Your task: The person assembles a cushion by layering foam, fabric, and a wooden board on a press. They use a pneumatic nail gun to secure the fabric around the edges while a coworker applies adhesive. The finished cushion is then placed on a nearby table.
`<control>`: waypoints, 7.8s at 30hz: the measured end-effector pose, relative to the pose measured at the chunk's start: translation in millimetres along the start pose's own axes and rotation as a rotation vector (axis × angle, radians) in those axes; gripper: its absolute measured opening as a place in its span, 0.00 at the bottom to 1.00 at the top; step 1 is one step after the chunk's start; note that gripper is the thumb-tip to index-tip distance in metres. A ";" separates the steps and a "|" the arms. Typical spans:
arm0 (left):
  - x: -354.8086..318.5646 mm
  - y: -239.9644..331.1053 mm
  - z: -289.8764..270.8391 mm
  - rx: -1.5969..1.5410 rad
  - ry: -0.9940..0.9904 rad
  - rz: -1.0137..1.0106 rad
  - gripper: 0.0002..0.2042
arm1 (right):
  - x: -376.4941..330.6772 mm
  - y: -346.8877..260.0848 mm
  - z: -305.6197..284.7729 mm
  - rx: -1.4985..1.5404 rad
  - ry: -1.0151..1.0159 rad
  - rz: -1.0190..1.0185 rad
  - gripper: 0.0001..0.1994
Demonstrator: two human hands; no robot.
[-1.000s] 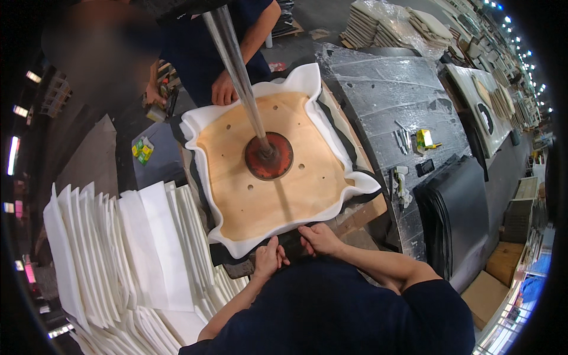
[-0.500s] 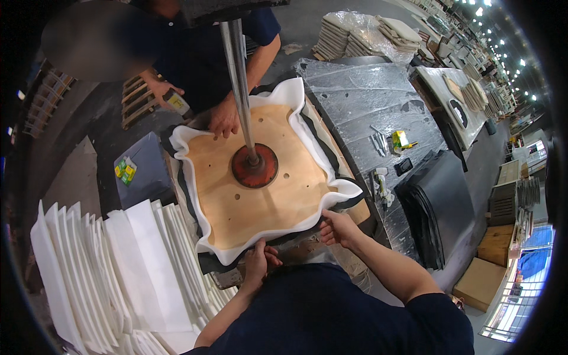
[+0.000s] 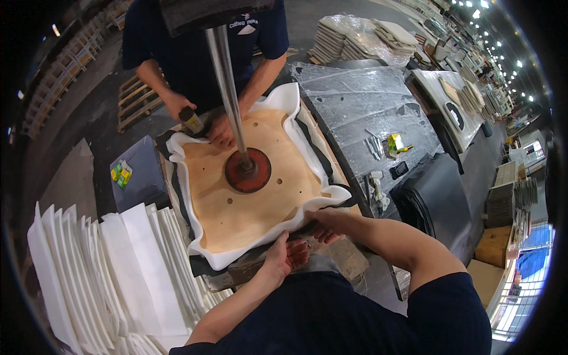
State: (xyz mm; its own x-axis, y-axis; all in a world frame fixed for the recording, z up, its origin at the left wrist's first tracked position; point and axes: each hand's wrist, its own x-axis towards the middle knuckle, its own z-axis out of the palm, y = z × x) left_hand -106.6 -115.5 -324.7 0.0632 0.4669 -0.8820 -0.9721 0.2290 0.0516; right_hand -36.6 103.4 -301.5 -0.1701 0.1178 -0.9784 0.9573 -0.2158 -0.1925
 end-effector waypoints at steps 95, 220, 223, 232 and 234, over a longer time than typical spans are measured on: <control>41.9 40.9 55.6 1.704 0.495 1.573 0.11 | -38.3 98.2 -46.5 0.086 0.229 -0.861 0.22; -20.0 53.3 -20.9 1.430 0.250 1.593 0.20 | -77.9 61.5 76.8 0.049 0.447 -0.795 0.20; 11.1 54.0 1.1 1.543 0.274 1.620 0.21 | -90.1 48.2 53.6 0.126 0.449 -0.718 0.23; 28.0 48.7 21.2 1.711 0.386 1.515 0.20 | -73.9 25.6 24.1 0.078 0.338 -0.743 0.28; 35.0 48.3 20.8 1.672 0.393 1.518 0.19 | -72.2 19.7 22.3 0.058 0.327 -0.736 0.27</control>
State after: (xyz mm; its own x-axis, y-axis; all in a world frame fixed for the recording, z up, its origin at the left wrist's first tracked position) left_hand -146.6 -70.3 -343.3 -0.5187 0.8409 0.1547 0.7428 0.3536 0.5685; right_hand -10.7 69.1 -236.4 -0.6664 0.5249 -0.5295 0.6115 -0.0215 -0.7910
